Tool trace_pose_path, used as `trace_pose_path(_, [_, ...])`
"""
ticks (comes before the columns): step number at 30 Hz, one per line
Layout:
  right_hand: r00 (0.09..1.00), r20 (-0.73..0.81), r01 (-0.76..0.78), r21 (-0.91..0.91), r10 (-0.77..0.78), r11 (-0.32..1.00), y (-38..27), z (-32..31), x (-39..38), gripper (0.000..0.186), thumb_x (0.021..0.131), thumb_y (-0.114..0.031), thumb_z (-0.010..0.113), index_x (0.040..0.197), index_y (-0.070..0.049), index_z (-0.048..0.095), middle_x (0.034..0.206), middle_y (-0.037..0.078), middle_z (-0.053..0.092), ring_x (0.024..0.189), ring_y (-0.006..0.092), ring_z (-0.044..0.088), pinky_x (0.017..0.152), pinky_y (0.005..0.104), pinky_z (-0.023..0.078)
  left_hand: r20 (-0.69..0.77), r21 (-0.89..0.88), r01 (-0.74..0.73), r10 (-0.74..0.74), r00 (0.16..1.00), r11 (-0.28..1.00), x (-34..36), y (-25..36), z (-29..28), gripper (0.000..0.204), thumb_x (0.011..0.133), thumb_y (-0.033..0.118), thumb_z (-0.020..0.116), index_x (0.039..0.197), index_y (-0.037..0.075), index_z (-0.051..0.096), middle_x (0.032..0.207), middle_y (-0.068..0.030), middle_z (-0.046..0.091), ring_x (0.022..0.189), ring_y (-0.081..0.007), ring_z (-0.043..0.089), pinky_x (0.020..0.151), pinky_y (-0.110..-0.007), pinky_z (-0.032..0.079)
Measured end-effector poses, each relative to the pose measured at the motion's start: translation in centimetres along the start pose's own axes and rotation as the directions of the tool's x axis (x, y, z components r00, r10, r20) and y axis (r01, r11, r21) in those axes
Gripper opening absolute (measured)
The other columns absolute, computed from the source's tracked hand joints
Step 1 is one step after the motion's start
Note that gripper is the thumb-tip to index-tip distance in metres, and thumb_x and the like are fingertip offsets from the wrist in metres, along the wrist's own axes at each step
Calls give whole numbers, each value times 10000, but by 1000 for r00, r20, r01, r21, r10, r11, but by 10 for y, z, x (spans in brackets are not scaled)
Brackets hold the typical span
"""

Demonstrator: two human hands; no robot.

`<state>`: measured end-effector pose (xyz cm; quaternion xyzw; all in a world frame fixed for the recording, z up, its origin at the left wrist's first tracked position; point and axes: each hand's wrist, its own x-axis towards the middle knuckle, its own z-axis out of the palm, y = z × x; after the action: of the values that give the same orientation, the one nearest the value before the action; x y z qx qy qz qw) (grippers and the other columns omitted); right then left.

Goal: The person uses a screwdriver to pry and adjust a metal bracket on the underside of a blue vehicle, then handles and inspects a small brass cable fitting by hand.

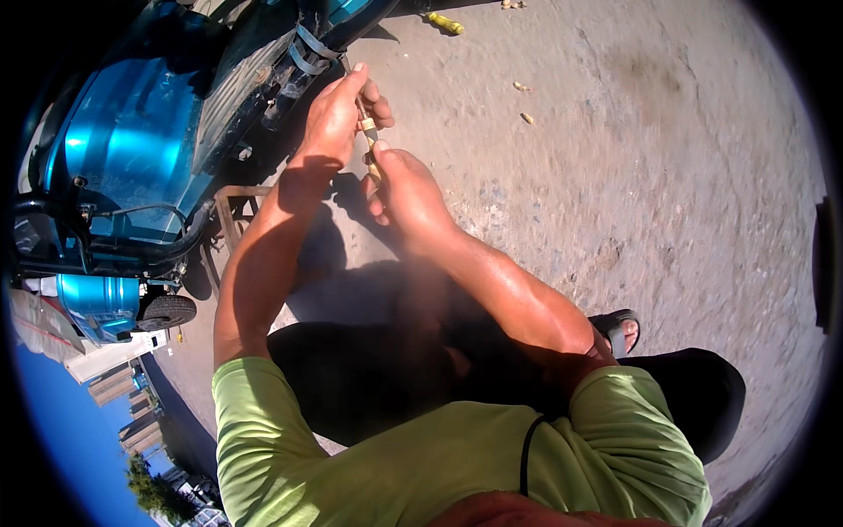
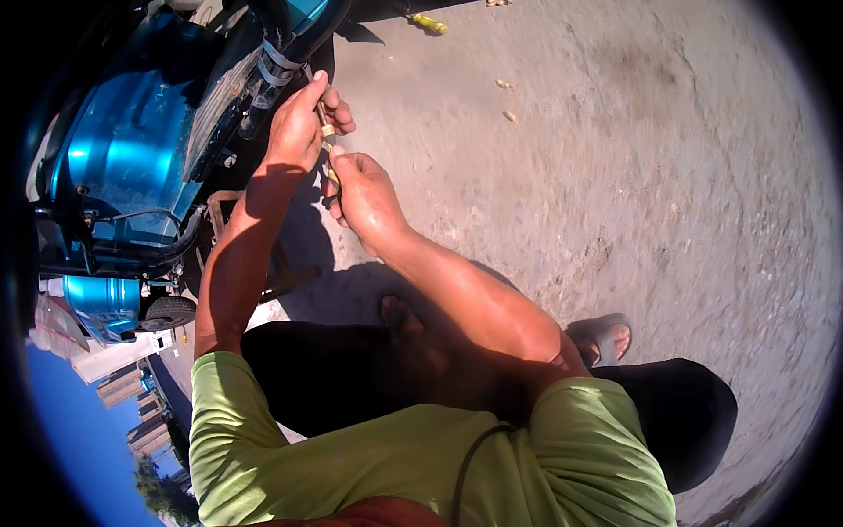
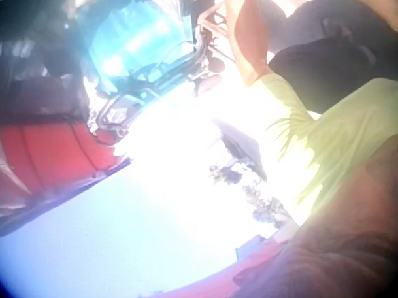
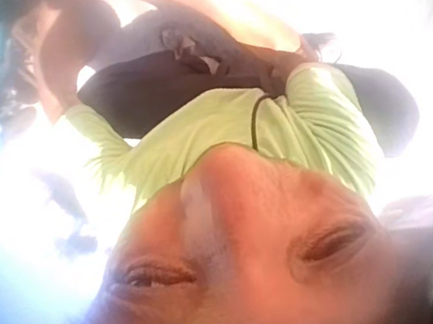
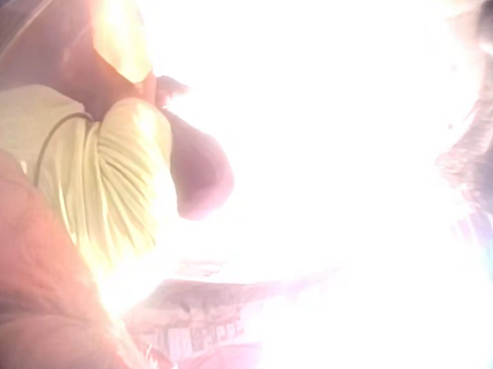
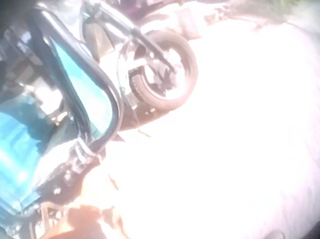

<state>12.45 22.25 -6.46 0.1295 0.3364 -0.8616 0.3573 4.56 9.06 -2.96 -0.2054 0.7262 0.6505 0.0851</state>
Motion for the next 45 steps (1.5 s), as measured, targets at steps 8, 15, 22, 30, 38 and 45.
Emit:
trace_pose_path(8, [967,-89,220,-188,-240,957,15,-2,7,347,1010,-318,542,989,28,565,755,46,616,646,114,540,601,294,444,45,24,-3,2,999,1000,3,0,0,375,1034,396,495,847,75,548,779,-92,617,740,-206,610,751,-365,513])
trace_pose_path(15, [955,-77,260,-256,-288,931,13,2,1,336,1006,-333,552,998,2,575,728,36,604,646,113,544,584,285,447,60,13,-7,6,998,1000,5,-2,-3,389,1035,407,492,835,78,549,788,-86,624,735,-205,612,765,-373,527])
trace_pose_path(22, [809,580,-479,554,97,681,4,-19,12,347,1010,-403,503,1023,-62,565,720,11,536,474,101,413,402,232,327,35,-26,23,-22,999,999,6,0,-3,391,1014,420,525,902,48,574,803,-122,648,744,-255,652,712,-369,515])
trace_pose_path(30, [996,80,18,202,-35,979,6,-2,1,326,990,-366,536,1038,-45,569,758,32,565,515,98,460,451,237,371,30,61,3,-5,1000,998,4,0,0,397,1034,428,482,831,92,544,778,-85,632,743,-202,628,740,-349,525])
trace_pose_path(38, [923,368,-243,339,109,909,6,-21,16,402,996,-465,500,964,-73,583,664,-1,527,479,112,426,444,273,342,-21,102,10,-8,1000,995,1,4,4,398,1024,421,510,835,75,561,807,-107,652,741,-222,644,735,-348,529])
trace_pose_path(45, [825,544,-420,413,151,808,5,-35,25,428,984,-511,486,975,-98,597,658,-18,507,481,97,427,446,261,310,20,66,-7,5,1000,998,8,-1,0,396,1021,421,520,830,77,555,784,-97,633,738,-223,628,730,-365,523])
